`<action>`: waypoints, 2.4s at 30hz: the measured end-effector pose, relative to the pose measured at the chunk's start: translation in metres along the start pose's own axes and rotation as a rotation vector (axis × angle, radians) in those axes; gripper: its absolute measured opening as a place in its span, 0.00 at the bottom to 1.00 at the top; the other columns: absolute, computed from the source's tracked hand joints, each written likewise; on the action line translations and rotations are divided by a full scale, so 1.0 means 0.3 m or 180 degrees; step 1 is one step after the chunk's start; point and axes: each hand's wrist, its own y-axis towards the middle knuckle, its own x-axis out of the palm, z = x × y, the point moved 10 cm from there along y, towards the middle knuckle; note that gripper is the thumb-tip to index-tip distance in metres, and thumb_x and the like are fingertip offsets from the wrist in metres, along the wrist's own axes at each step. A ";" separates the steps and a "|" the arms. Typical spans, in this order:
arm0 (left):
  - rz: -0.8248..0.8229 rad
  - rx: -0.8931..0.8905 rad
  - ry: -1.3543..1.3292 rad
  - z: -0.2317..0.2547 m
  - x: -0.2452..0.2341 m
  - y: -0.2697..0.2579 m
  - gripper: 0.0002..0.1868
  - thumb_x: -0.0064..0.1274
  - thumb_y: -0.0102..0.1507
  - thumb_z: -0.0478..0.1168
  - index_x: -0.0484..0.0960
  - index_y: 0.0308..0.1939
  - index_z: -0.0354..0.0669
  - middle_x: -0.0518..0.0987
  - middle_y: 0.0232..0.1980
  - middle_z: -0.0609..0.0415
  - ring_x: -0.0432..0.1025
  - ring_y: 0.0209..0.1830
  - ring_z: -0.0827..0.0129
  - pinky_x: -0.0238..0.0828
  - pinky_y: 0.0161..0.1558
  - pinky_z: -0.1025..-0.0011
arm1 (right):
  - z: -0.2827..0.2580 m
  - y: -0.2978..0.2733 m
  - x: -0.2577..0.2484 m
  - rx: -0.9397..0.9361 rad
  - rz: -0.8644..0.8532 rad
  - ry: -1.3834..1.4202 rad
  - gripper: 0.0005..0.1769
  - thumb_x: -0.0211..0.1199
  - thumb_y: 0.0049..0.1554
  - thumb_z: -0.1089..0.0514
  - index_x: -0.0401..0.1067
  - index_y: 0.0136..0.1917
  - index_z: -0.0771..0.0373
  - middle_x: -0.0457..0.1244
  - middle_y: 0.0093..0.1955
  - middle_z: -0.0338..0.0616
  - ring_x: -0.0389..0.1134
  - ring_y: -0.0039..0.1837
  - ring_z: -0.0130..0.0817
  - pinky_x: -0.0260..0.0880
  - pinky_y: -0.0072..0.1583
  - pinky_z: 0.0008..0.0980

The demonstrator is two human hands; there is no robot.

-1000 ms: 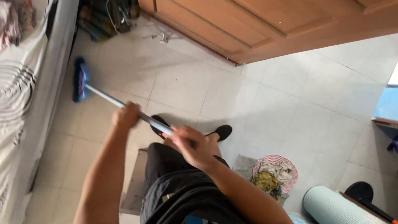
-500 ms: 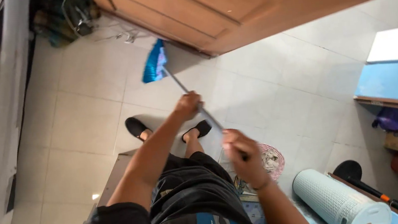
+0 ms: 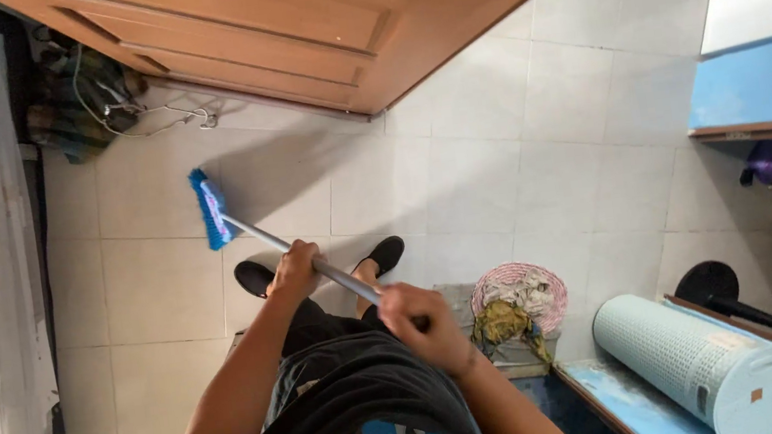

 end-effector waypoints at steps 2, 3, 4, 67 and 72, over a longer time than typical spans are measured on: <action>0.0558 0.1238 -0.0101 -0.026 0.085 0.154 0.05 0.53 0.63 0.38 0.74 0.33 0.46 0.76 0.45 0.43 0.77 0.43 0.43 0.70 0.45 0.51 | -0.018 0.061 0.017 -0.0042 0.0033 -0.0022 0.25 0.55 0.68 0.59 0.56 0.29 0.59 0.58 0.31 0.39 0.62 0.38 0.35 0.67 0.50 0.42; 0.0509 0.1225 -0.0101 0.032 0.135 0.170 0.05 0.53 0.63 0.38 0.74 0.33 0.46 0.76 0.45 0.43 0.77 0.43 0.43 0.70 0.45 0.51 | -0.026 0.033 -0.021 0.0002 0.0059 -0.0018 0.25 0.55 0.68 0.59 0.56 0.29 0.59 0.58 0.31 0.39 0.62 0.38 0.35 0.67 0.50 0.42; 0.0399 0.1086 -0.0060 0.092 0.184 0.201 0.06 0.51 0.66 0.42 0.75 0.35 0.47 0.77 0.46 0.46 0.77 0.43 0.48 0.73 0.45 0.53 | -0.049 0.016 -0.061 -0.0106 0.0012 -0.0349 0.23 0.56 0.67 0.61 0.60 0.30 0.63 0.60 0.33 0.43 0.65 0.40 0.39 0.70 0.51 0.43; 0.1662 0.0067 -0.0424 0.942 1.074 0.486 0.14 0.59 0.60 0.39 0.81 0.50 0.48 0.79 0.55 0.42 0.77 0.60 0.43 0.75 0.63 0.50 | 0.278 -0.199 -1.575 0.0452 0.0546 0.0635 0.21 0.59 0.67 0.65 0.69 0.30 0.62 0.62 0.26 0.45 0.66 0.36 0.37 0.72 0.53 0.43; 0.2221 0.0436 -0.0970 1.470 1.047 0.797 0.16 0.62 0.60 0.37 0.83 0.52 0.50 0.77 0.58 0.49 0.76 0.61 0.45 0.75 0.64 0.50 | 0.228 0.116 -1.946 0.0695 0.0763 -0.0057 0.18 0.58 0.66 0.64 0.72 0.33 0.58 0.66 0.28 0.44 0.67 0.34 0.31 0.71 0.46 0.33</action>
